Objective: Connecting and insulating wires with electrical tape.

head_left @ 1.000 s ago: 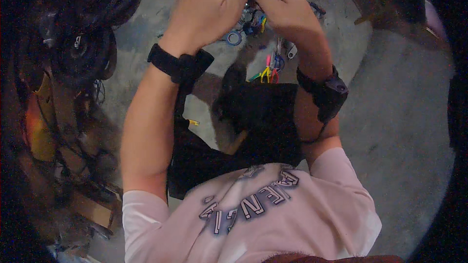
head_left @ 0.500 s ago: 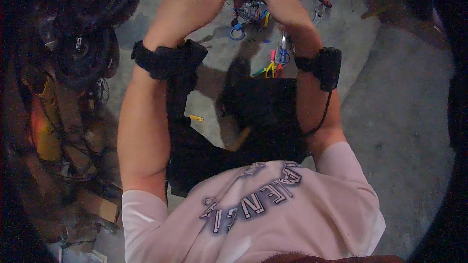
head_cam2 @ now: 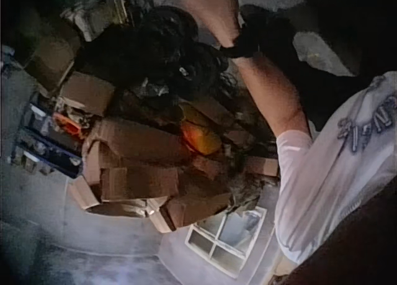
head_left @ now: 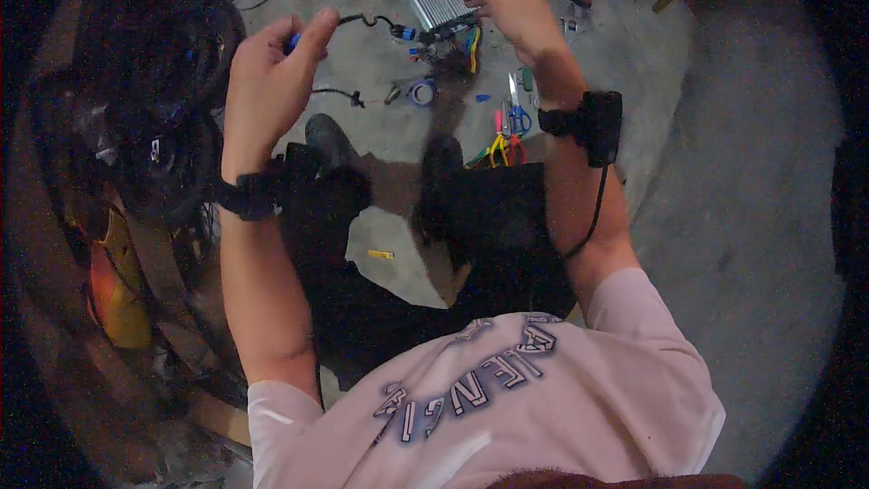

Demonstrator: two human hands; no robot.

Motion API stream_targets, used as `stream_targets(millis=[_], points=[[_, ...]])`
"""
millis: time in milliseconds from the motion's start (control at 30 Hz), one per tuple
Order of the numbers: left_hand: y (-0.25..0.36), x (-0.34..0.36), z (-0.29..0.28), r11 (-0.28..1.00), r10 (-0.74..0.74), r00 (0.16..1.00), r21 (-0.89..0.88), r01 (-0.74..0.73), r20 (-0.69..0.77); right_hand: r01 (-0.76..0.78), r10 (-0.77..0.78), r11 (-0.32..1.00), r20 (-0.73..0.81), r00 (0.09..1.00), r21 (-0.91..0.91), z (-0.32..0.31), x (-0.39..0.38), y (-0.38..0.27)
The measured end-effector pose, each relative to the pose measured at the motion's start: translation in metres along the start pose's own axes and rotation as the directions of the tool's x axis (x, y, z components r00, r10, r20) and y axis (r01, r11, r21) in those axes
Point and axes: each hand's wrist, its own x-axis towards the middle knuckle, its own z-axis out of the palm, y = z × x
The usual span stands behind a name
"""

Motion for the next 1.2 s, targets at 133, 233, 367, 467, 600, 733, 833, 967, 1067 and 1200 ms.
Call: stream_targets(millis=[133,233,367,467,600,733,833,967,1067,1200], points=[[-0.003,0.018,0.014,0.999,-0.013,0.999,0.043,0.011,0.044,-0.017,0.027,0.998,-0.164,0.986,0.062,-0.029,0.021,-0.002],[0.000,0.031,0.015,0.995,-0.072,0.997,0.066,0.072,-0.001,-0.028,0.066,0.989,-0.265,0.962,0.147,-0.051,0.029,-0.013],[0.005,0.038,0.025,0.996,-0.064,0.993,0.062,0.071,-0.100,0.250,-0.081,0.940,-0.561,0.824,0.231,-0.098,0.022,-0.043],[0.014,0.037,0.028,0.996,-0.053,0.996,0.061,0.058,-0.076,0.384,-0.240,0.922,-0.695,0.677,0.056,-0.136,-0.028,-0.104],[0.036,0.034,0.030,0.994,-0.066,0.996,0.082,0.071,-0.062,0.522,-0.451,0.846,-0.676,0.583,-0.114,-0.159,-0.076,-0.131],[0.048,0.037,0.038,0.998,-0.034,0.996,0.059,0.039,-0.085,0.440,-0.454,0.877,-0.628,0.632,-0.192,-0.189,-0.093,-0.129],[0.051,0.029,0.038,0.997,-0.039,0.997,0.061,0.043,-0.064,0.146,-0.304,0.941,-0.578,0.758,-0.305,-0.210,-0.113,-0.086],[0.051,0.033,0.030,0.999,0.014,0.998,0.044,-0.011,-0.065,-0.082,-0.201,0.839,-0.446,0.872,-0.538,-0.216,-0.175,0.027],[0.039,0.027,0.029,1.000,0.016,0.998,0.011,-0.015,-0.056,-0.258,0.134,0.778,-0.250,0.959,-0.573,-0.184,-0.263,0.097],[0.047,0.023,0.026,1.000,-0.020,1.000,-0.016,0.020,0.001,-0.306,0.293,0.812,-0.105,0.950,-0.496,-0.150,-0.390,0.195]])
